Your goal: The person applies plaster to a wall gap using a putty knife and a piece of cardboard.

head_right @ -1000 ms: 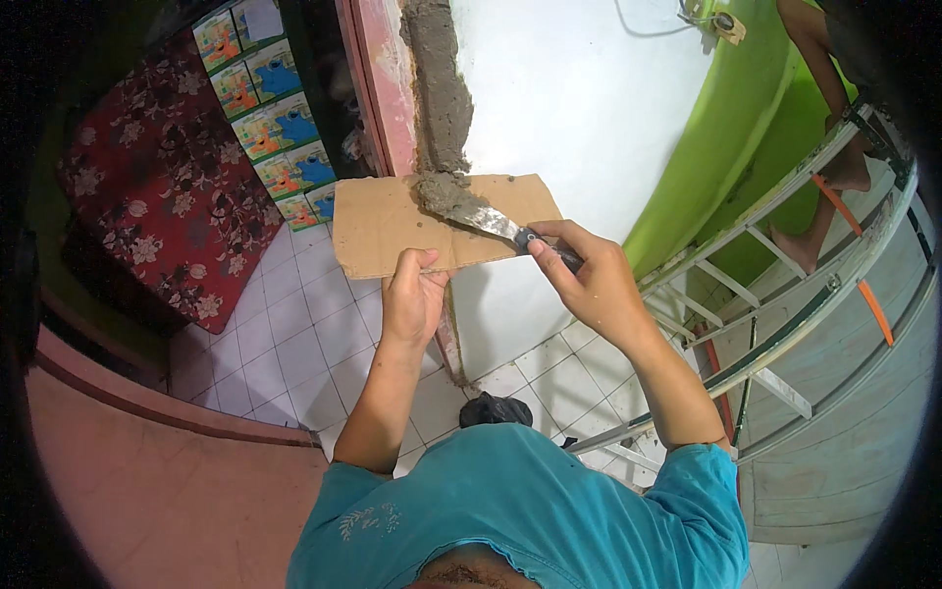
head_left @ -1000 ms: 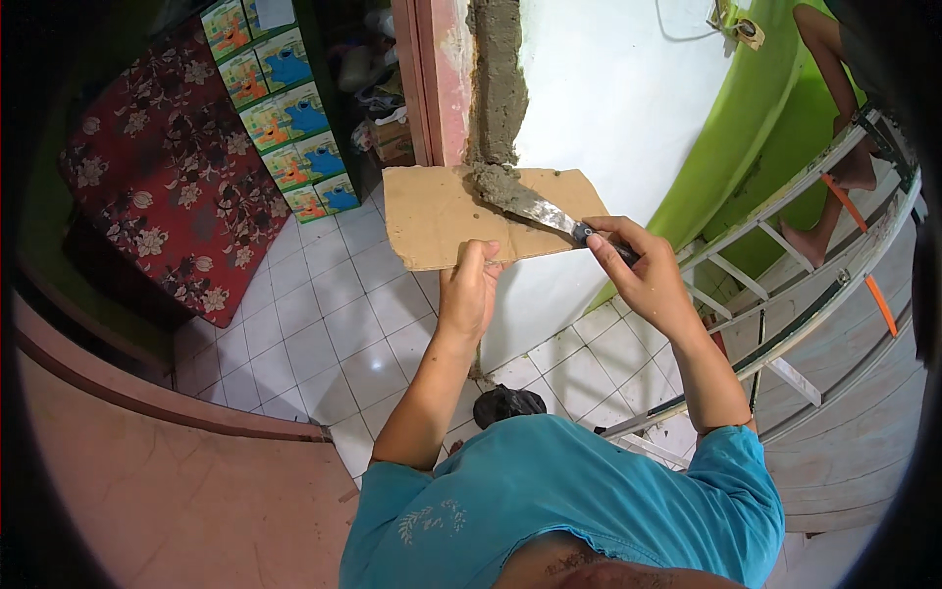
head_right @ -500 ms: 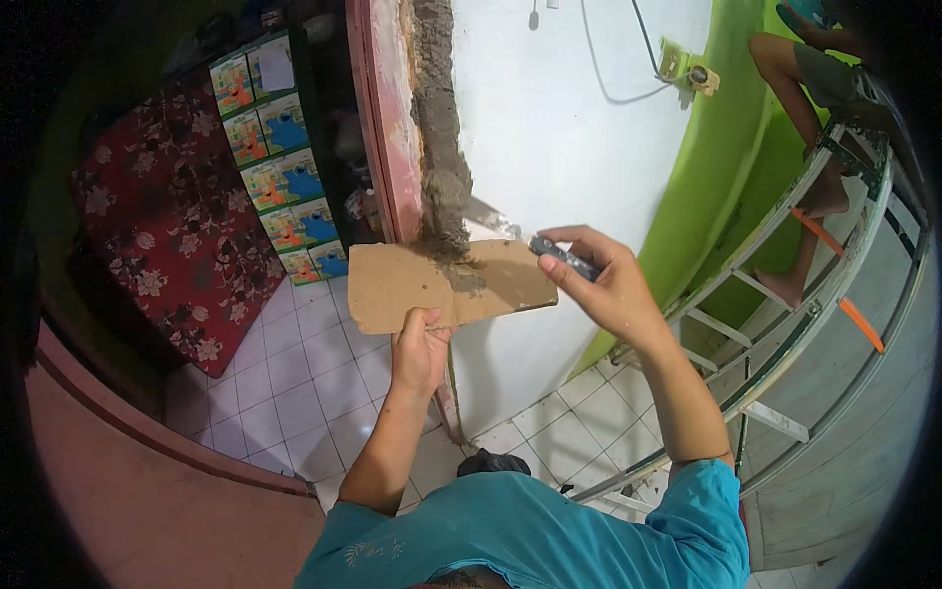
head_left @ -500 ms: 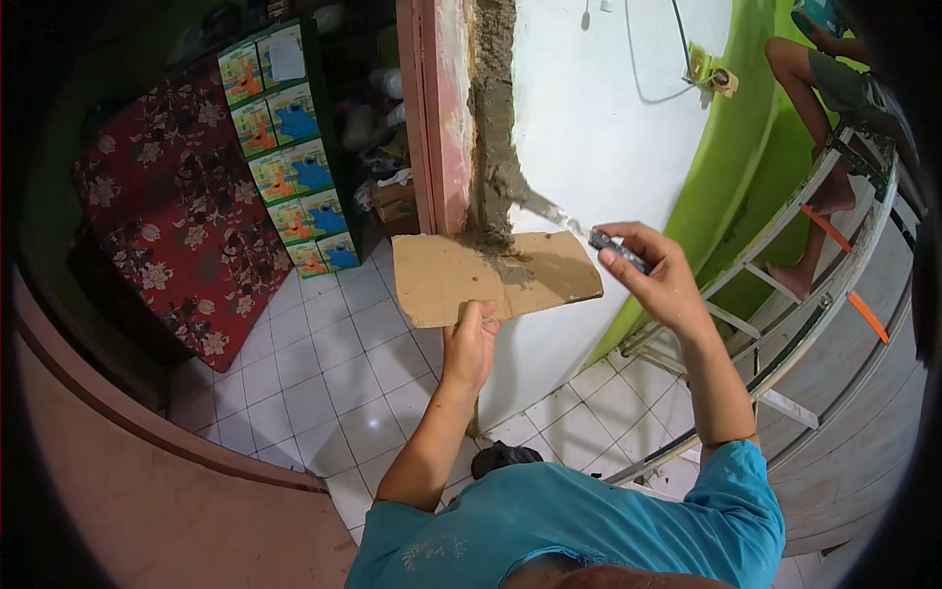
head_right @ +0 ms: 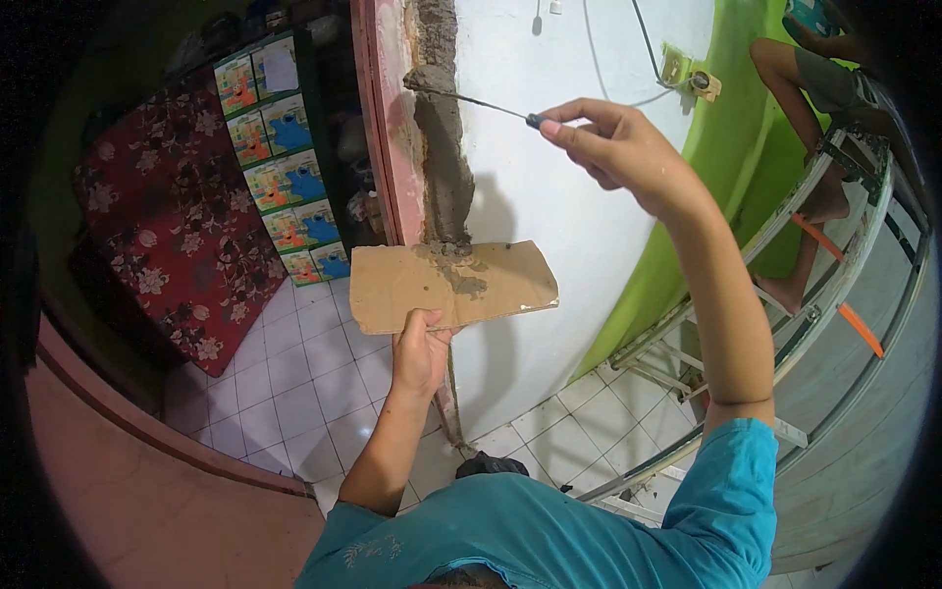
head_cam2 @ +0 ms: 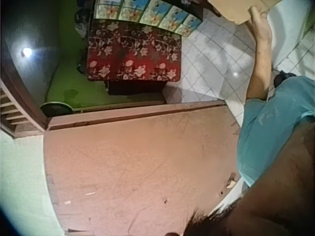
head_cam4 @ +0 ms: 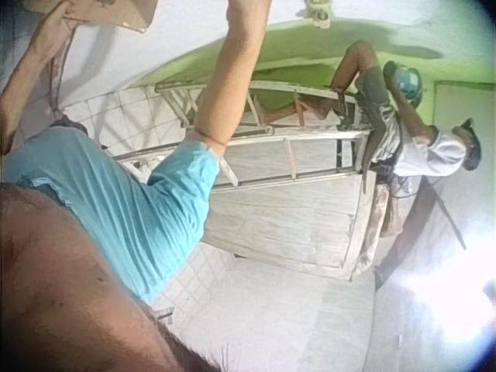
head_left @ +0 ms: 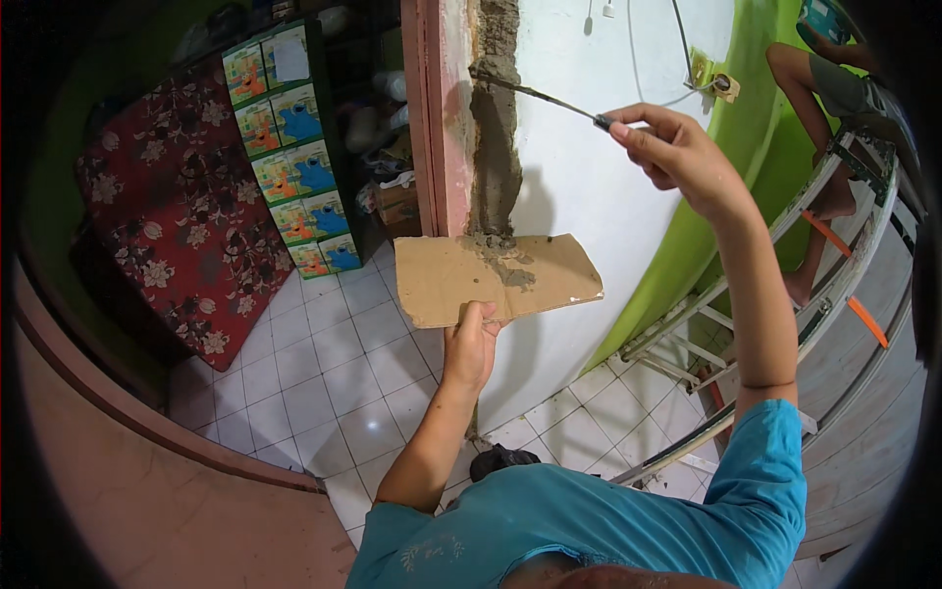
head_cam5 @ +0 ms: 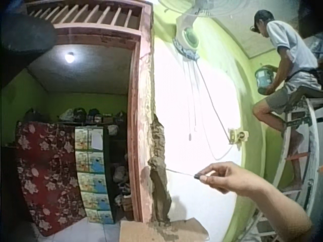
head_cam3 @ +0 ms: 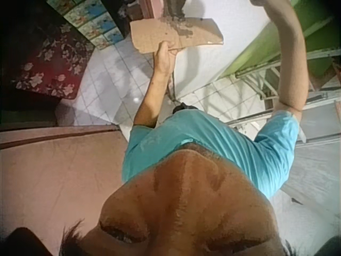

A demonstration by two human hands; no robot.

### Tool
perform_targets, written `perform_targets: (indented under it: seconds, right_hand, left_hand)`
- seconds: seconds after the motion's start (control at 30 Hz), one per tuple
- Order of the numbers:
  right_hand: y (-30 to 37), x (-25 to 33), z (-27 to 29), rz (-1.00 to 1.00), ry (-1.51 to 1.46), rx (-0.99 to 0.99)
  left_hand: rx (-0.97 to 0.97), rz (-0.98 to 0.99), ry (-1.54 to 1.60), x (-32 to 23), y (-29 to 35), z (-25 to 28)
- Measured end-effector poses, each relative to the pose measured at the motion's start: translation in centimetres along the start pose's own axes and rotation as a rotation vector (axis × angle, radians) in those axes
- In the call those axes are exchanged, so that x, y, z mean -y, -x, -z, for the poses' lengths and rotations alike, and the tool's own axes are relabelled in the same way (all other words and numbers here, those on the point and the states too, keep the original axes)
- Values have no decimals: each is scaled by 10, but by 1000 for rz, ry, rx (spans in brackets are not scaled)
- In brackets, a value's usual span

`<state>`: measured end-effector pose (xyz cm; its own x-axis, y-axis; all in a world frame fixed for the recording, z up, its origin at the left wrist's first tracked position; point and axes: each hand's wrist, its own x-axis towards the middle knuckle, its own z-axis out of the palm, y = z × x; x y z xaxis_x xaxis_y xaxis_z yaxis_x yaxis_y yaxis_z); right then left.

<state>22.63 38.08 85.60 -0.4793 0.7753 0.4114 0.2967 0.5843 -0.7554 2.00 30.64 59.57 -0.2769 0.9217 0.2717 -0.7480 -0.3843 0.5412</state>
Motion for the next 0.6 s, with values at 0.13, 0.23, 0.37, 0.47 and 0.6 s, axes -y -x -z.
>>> perform_targets:
  seconds: [0.13, 0.23, 0.37, 0.47, 0.6]
  right_hand:
    - [-17, 13, 12, -59, -27, 51]
    - [-25, 21, 20, -87, -8, 80]
    - [-38, 32, 34, -106, 70, 157]
    - [-51, 39, 42, -32, 186, 190]
    - [-71, 47, 55, -42, 227, 234]
  left_hand:
    - [-4, 1, -10, 0, 0, 1]
    - [0, -2, -6, 0, -1, 2]
    - [14, -5, -14, -1, -1, -1]
    - [-1, -2, -12, 1, -1, 3]
    - [-23, 0, 1, 3, -1, 3]
